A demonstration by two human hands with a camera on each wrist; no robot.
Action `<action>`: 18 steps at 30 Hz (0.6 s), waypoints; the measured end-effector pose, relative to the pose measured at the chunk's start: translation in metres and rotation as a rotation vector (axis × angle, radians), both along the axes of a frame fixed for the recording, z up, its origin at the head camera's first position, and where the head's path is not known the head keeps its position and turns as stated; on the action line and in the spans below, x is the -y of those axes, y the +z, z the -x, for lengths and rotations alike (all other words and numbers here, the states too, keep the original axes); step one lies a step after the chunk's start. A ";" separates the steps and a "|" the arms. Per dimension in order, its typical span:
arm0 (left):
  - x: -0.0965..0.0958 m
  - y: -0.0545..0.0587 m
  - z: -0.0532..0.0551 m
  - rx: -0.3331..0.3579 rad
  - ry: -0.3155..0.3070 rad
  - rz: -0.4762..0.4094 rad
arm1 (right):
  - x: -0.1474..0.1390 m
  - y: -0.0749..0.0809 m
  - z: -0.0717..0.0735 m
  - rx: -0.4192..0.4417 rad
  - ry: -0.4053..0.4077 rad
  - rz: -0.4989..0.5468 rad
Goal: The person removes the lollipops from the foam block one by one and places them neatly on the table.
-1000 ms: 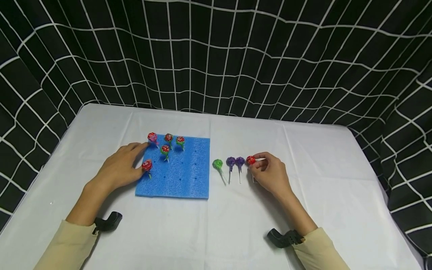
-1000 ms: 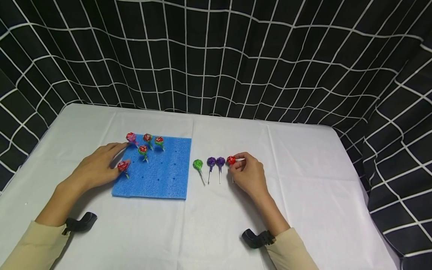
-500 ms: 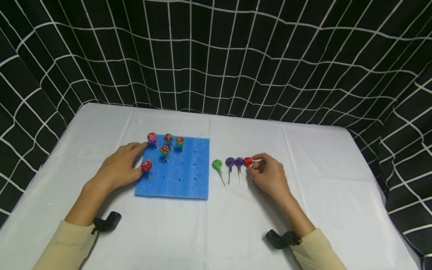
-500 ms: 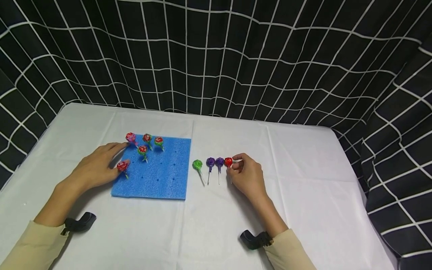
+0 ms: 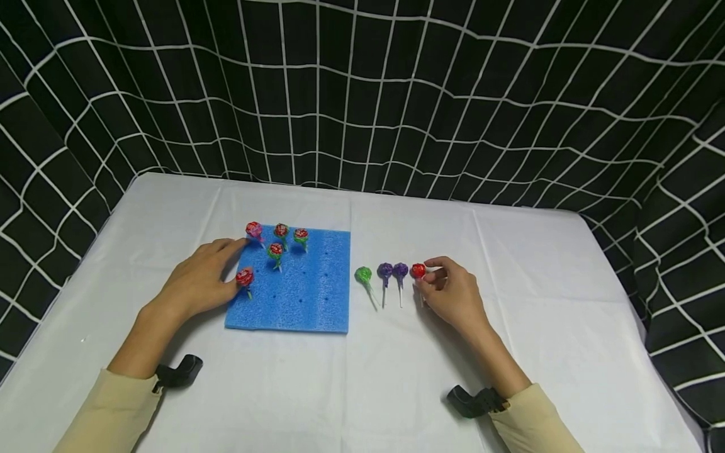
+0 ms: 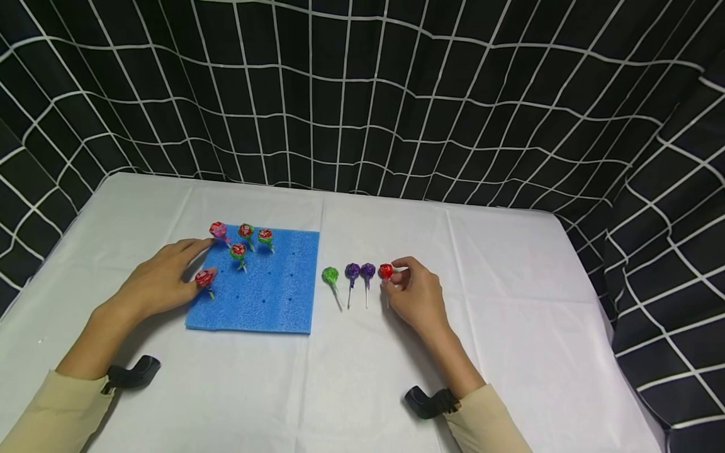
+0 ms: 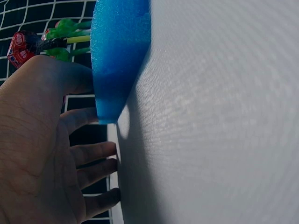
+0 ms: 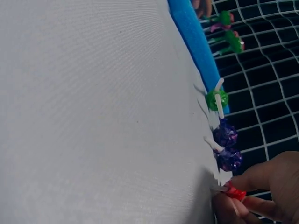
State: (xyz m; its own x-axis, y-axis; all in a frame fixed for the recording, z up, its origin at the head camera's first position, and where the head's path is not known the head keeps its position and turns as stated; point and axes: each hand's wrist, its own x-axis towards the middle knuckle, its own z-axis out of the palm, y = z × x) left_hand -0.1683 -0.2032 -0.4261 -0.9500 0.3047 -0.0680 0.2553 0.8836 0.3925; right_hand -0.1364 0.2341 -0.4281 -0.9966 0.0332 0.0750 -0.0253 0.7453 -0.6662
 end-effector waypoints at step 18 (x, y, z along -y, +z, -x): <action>0.003 -0.001 0.001 -0.009 -0.001 -0.003 | 0.012 0.017 -0.006 -0.075 0.041 -0.011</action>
